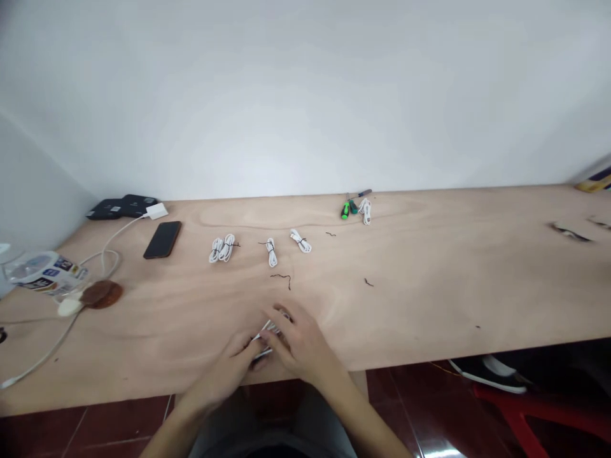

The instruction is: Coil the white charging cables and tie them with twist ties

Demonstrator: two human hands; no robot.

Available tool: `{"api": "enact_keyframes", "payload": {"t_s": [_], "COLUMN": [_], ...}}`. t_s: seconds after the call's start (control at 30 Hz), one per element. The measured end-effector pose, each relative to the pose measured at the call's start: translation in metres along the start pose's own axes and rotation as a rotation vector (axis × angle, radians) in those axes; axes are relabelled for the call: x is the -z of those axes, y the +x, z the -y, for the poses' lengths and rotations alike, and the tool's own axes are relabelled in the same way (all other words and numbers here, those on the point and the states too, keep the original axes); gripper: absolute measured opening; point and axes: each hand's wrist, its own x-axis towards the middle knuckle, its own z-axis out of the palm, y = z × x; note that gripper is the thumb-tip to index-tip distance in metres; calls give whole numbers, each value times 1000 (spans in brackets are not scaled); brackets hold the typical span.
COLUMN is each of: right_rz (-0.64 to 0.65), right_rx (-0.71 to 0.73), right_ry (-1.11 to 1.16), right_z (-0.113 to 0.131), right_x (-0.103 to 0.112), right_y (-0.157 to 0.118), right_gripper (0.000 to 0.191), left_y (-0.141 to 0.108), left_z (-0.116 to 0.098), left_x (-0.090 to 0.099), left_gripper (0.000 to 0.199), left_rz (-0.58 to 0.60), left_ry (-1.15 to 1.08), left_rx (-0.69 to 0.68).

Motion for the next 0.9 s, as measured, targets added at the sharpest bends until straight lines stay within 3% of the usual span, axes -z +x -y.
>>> {"api": "enact_keyframes", "payload": {"t_s": [0.07, 0.13, 0.2, 0.27, 0.33, 0.4, 0.47, 0.57, 0.7, 0.8, 0.9], "right_rz": [1, -9, -28, -46, -51, -41, -18, -28, -122, 16, 119], "right_rx": [71, 109, 129, 138, 132, 115, 65, -131, -347, -380, -364], "right_ry": [-116, -212, -279, -304, -291, -249, -171, -16, -71, -176, -210], "right_z": [-3, -7, -13, -16, -17, -15, -13, -19, -51, -76, -87], "right_x": [-4, -8, -11, -14, -17, -21, -21, -11, 14, 24, 20], "right_y": [3, 6, 10, 12, 13, 14, 18, 32, 62, 78, 82], "right_gripper": [23, 34, 42, 45, 47, 48, 48, 42, 28, 16, 13], "left_y": [-2, -4, -7, -10, -12, -13, -11, -6, -1, 1, 2], "left_z": [0, 0, -2, -7, -12, -16, -15, -9, 0, 1, 0], "left_x": [-4, -6, -3, 4, 11, 16, 17, 18, 21, 24, 24], "left_gripper": [33, 32, 33, 33, 29, 27, 29, 32, 36, 40, 44], "left_rz": [87, 95, 38, 19, 51, 89, 86, 35, -96, -120, -97], "left_ry": [-225, -275, -131, 42, 137, 188, 239, 296, 297, 255, 215], "left_rx": [230, 355, 286, 89, -95, -173, -192, -186, -122, -53, -36]}}
